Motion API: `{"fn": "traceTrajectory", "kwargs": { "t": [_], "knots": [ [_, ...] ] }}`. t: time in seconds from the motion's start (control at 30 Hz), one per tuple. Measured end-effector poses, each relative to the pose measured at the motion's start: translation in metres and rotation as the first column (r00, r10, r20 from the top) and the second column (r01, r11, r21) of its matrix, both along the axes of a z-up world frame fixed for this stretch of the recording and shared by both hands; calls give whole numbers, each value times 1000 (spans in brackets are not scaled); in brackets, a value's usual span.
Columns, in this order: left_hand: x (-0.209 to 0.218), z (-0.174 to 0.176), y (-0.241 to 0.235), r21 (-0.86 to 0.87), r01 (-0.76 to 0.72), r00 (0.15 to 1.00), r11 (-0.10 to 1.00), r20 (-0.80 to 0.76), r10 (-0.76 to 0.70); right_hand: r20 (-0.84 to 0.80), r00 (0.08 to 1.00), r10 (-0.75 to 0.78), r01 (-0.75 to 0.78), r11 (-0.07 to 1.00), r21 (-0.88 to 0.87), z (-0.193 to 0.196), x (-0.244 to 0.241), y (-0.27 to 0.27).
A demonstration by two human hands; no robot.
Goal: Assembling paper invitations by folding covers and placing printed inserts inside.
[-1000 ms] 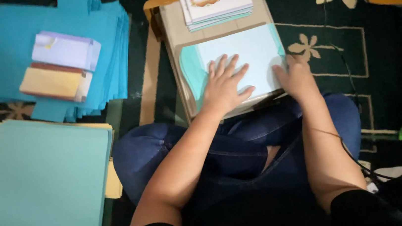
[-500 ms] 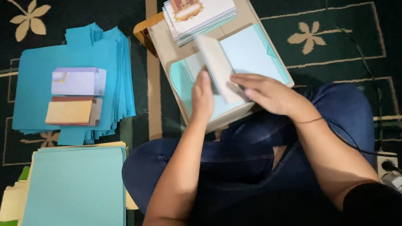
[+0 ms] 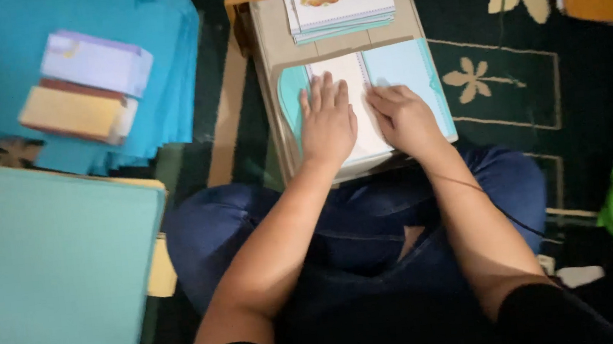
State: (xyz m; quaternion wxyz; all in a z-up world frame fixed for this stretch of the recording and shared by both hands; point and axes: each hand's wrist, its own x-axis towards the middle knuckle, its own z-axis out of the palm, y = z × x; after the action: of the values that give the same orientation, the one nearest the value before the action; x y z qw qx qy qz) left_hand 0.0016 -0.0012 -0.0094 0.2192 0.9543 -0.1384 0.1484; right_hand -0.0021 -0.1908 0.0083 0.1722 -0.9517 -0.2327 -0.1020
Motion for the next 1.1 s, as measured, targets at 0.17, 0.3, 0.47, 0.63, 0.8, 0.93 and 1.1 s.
{"fn": "traceTrajectory", "kwargs": {
  "t": [0.17,0.3,0.47,0.63,0.8,0.93,1.1],
  "knots": [
    [8,-7,-3,34,-14,997,999,-69,17,-78,997,-11,4,996,-94,5,57,16],
    [10,-10,-3,-4,-6,998,1000,-58,6,-155,986,-58,26,979,-203,19,56,26],
    [11,-9,-1,-3,1,994,1000,-110,-1,-202,976,-75,-10,919,-393,22,-11,18],
    [8,-5,-1,-7,-2,994,1000,-106,1,-127,991,-39,-2,950,-311,20,-85,7],
    [-1,13,2,-37,2,993,999,-116,-6,-92,968,-233,213,959,-189,-1,-79,-3],
    [9,-3,-1,-8,-24,993,1000,-112,23,-370,867,-334,349,937,-28,-4,-45,6],
    [9,-5,-1,-57,-43,996,997,-84,38,-652,711,-265,455,880,137,-15,-21,-22]
  ]
}}
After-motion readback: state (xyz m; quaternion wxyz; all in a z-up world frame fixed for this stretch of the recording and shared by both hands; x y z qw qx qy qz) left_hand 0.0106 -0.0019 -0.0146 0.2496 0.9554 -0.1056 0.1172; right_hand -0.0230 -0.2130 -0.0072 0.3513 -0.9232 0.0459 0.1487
